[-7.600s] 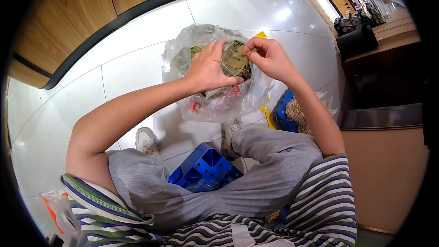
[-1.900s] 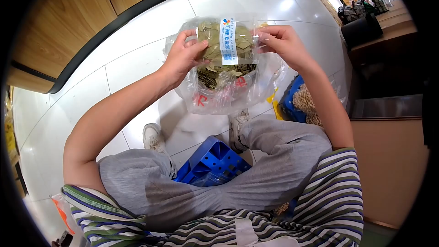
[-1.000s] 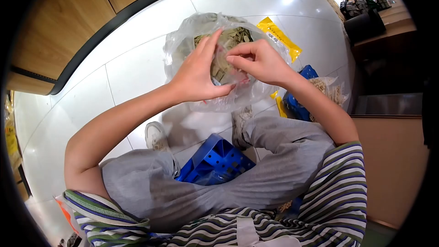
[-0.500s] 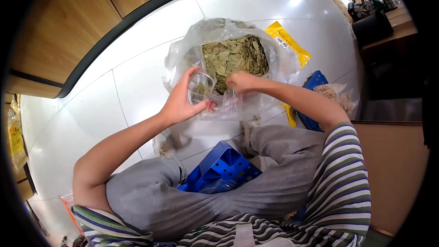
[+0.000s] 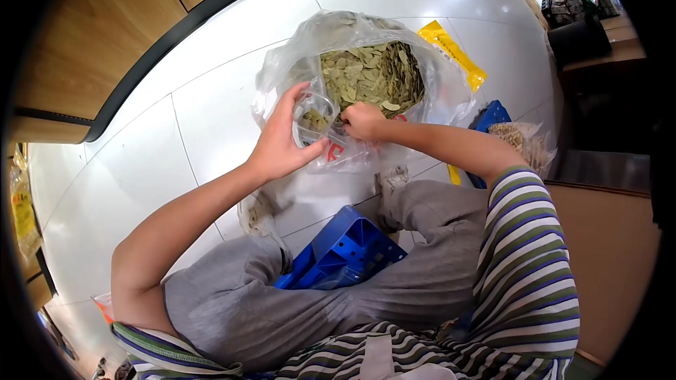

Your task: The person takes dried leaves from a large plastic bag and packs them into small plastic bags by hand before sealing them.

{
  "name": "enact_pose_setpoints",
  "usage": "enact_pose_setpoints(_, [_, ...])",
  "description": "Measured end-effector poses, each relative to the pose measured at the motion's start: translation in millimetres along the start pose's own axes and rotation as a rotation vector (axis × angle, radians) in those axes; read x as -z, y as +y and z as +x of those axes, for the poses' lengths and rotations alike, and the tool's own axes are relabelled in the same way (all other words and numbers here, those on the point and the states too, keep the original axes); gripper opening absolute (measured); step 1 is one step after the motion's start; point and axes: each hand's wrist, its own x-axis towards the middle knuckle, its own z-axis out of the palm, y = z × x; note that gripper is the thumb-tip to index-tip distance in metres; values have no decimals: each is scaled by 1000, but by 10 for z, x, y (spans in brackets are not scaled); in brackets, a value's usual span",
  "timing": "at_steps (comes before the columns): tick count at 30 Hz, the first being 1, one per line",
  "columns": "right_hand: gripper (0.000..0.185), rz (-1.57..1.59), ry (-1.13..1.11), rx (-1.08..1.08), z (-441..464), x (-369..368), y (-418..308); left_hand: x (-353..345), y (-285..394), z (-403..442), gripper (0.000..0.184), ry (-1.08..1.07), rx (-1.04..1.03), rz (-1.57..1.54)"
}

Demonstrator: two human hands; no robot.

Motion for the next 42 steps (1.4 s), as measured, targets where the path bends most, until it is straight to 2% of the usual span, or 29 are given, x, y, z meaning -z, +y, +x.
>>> enact_pose_setpoints(3, [20, 109, -15, -62, 27, 61, 31, 9, -16, -4, 92, 10, -10, 6])
enact_pose_setpoints(9, [18, 196, 255, 124, -46, 271, 284, 16, -102, -25, 93, 15, -11, 32])
enact_pose_setpoints(12, [19, 211, 277, 118, -49, 395, 428, -4, -98, -3, 93, 13, -8, 52])
enact_pose_setpoints(15, [21, 551, 166, -63, -78, 503, 524, -57, -100, 47, 94, 8, -19, 76])
enact_pose_setpoints(20, [26, 787, 56, -66, -198, 809, 568, -150, -47, 117, 94, -54, 37, 97])
enact_pose_setpoints(23, [24, 851, 96, -52, -342, 1113, 448, -205, -35, 161, 95, -73, 80, 161])
enact_pose_setpoints(28, [23, 807, 270, 29, -695, 1615, 274, -325, -94, 220, 99, 6, 65, 273])
enact_pose_setpoints(31, [21, 836, 241, 15, -865, 1793, 113, -351, -21, 265, 101, -7, 80, 303])
enact_pose_setpoints(34, [26, 743, 225, -16, -923, 1789, -201, -396, 62, 303, 102, 12, 40, 311])
enact_pose_setpoints(37, [28, 645, 224, 41, -851, 1571, -290, -444, 129, 316, 102, 25, 35, 297])
enact_pose_setpoints(40, [22, 574, 188, 110, -819, 1492, -335, -506, 140, 338, 101, 65, -9, 278])
enact_pose_setpoints(42, [27, 652, 132, 38, -833, 1537, -371, -532, 137, 351, 101, 73, -36, 276])
